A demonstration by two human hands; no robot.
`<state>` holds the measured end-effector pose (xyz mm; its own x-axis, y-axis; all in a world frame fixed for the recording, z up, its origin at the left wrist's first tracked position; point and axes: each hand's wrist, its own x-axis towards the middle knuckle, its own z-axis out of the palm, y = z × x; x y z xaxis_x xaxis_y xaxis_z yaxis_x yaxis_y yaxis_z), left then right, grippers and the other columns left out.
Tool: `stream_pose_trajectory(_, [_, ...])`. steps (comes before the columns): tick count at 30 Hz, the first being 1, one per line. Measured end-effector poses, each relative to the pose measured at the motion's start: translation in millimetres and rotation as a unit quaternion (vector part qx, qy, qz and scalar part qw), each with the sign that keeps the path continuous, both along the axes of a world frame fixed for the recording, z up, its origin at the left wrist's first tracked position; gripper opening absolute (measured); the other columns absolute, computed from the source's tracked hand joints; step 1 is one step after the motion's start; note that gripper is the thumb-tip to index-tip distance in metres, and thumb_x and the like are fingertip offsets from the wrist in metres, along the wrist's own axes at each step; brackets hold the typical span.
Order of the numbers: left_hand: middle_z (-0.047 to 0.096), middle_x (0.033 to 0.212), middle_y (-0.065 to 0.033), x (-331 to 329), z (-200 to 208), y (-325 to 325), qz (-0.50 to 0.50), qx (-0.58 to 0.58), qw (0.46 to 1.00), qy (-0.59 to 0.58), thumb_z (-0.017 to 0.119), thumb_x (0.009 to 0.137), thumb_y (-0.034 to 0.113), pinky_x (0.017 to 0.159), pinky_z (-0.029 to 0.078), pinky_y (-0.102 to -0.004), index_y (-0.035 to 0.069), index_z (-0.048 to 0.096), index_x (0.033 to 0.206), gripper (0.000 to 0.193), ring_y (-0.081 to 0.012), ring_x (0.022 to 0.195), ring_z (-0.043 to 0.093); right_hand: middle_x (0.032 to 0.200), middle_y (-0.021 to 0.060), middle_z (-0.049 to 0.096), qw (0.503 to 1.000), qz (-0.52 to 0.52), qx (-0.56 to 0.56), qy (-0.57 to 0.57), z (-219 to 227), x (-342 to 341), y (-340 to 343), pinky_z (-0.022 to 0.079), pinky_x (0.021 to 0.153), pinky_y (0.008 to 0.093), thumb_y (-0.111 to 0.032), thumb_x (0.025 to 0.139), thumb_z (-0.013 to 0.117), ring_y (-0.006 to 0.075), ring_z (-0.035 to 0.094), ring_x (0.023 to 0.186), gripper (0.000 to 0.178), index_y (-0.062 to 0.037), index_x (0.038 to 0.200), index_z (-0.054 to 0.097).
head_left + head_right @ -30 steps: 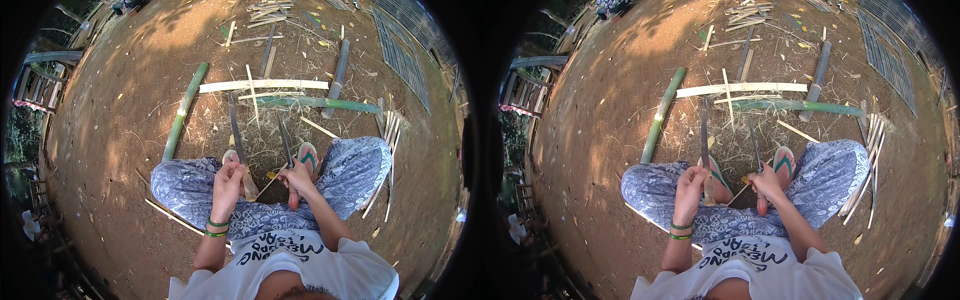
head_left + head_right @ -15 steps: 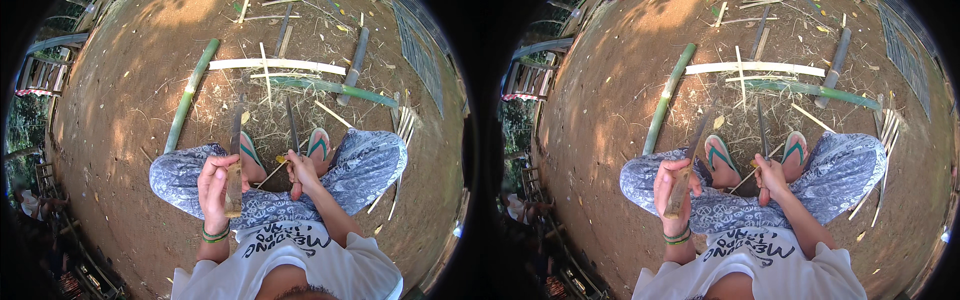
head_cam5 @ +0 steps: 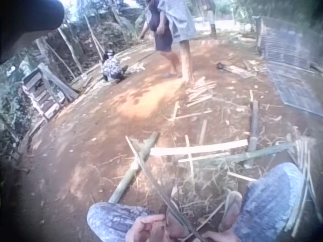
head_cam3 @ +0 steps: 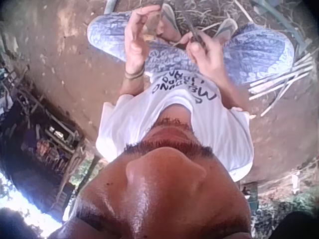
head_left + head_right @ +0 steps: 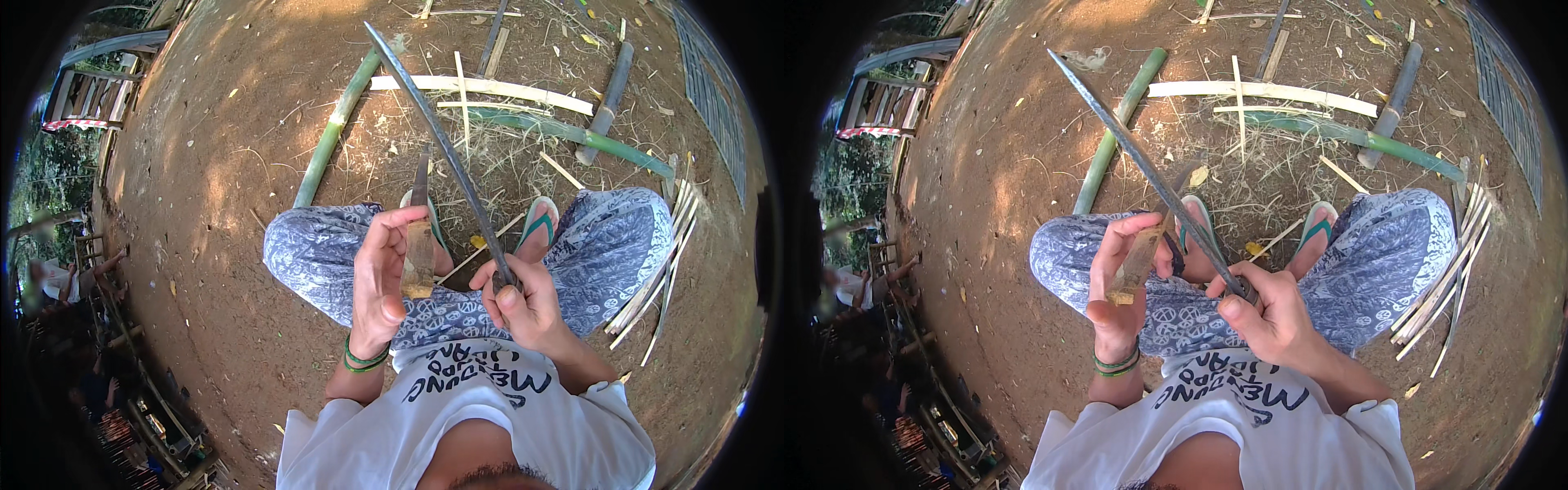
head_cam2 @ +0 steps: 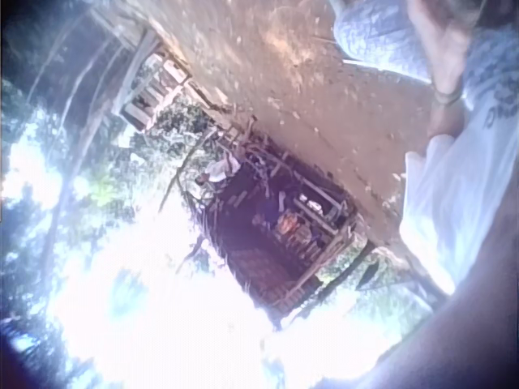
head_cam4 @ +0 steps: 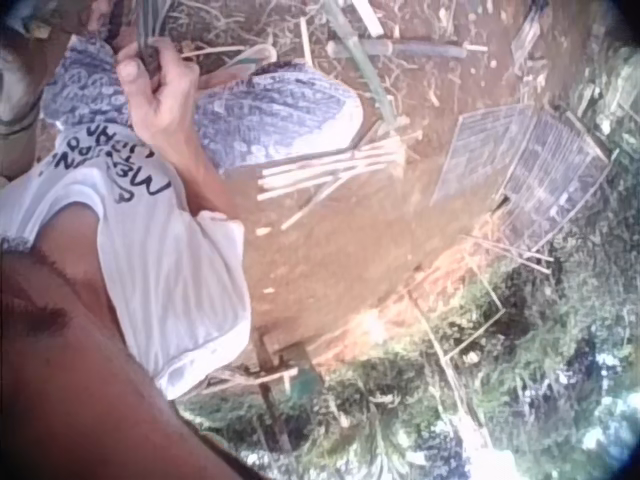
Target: The person sits on the ground and uses a large machete to shave and smooth a long, thin strip of bamboo. They hold the bamboo strip vertically with one hand and repeatedly strike it with the blade to remove the outer layer and refine the shape.
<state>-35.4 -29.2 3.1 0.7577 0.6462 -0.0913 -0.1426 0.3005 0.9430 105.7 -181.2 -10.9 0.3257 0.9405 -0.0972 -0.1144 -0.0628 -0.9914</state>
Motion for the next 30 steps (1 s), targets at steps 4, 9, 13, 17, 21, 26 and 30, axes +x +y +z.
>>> stream_pose_trajectory(4, [0.061,0.102,-0.0085,-1.7,7.9,-9.7,0.039,0.024,0.999,0.006,0.080,0.073,0.064,0.082,0.049,-0.0283,-0.007,0.047,0.132,0.098,-0.0145,0.090,0.061,0.056,0.0002,0.054,0.999,0.034,0.030,-0.011,3.9,-0.9,-10.2,0.037,0.045,0.0251,-0.047,0.095,0.061,0.0074,0.051,0.047,0.051,0.0038,0.098,0.062])
stream_pose_trajectory(9, [0.062,0.097,-0.0044,-12.0,-0.1,-23.0,0.112,0.157,0.979,0.060,0.078,0.082,0.032,0.077,0.048,-0.0249,-0.006,0.056,0.123,0.060,-0.0107,0.086,0.059,0.056,0.0027,0.055,0.995,0.060,0.050,-0.063,19.5,-6.1,-17.3,0.040,0.045,0.0272,-0.067,0.092,0.056,0.0113,0.055,0.047,0.073,0.0054,0.095,0.061])
stream_pose_trajectory(13, [0.063,0.098,-0.0048,-14.4,-0.5,-38.7,0.202,0.181,0.961,0.057,0.079,0.078,0.021,0.076,0.048,-0.0252,-0.007,0.062,0.114,0.049,-0.0113,0.084,0.060,0.051,0.0083,0.055,0.985,0.095,0.083,-0.114,26.8,-0.9,-20.7,0.044,0.043,0.0314,-0.033,0.086,0.078,0.0211,0.064,0.045,0.047,0.0078,0.101,0.062])
stream_pose_trajectory(17, [0.065,0.098,-0.0097,-10.6,0.6,-45.4,0.234,0.185,0.954,0.034,0.080,0.076,0.023,0.076,0.052,-0.0285,-0.008,0.061,0.114,0.053,-0.0147,0.081,0.065,0.052,0.0094,0.057,0.980,0.119,0.064,-0.146,37.2,0.2,-19.5,0.046,0.044,0.0333,-0.032,0.086,0.079,0.0244,0.065,0.047,0.045,0.0066,0.101,0.061])
stream_pose_trajectory(21, [0.066,0.098,-0.0118,-7.2,-2.9,-45.5,0.225,0.183,0.957,0.006,0.079,0.078,0.024,0.074,0.053,-0.0290,-0.008,0.059,0.116,0.054,-0.0163,0.077,0.066,0.055,0.0107,0.060,0.981,0.104,0.068,-0.146,34.9,-3.0,-16.7,0.047,0.045,0.0346,-0.032,0.086,0.078,0.0258,0.066,0.048,0.043,0.0052,0.100,0.061])
stream_pose_trajectory(26, [0.064,0.102,-0.0133,-14.5,-18.5,-38.3,0.181,0.264,0.947,0.034,0.077,0.083,0.027,0.078,0.053,-0.0310,-0.007,0.057,0.117,0.052,-0.0185,0.083,0.066,0.059,0.0129,0.059,0.979,0.085,0.030,-0.182,44.7,-3.3,-16.6,0.047,0.046,0.0383,-0.035,0.085,0.078,0.0293,0.066,0.052,0.044,0.0040,0.095,0.062])
stream_pose_trajectory(30, [0.064,0.103,-0.0125,-20.0,-23.0,-39.5,0.165,0.287,0.942,0.046,0.079,0.085,0.027,0.082,0.055,-0.0326,-0.005,0.053,0.117,0.052,-0.0194,0.090,0.067,0.058,0.0144,0.057,0.963,0.076,0.002,-0.258,48.6,-2.9,-21.7,0.048,0.047,0.0412,-0.039,0.085,0.077,0.0329,0.065,0.055,0.045,0.0029,0.094,0.062])
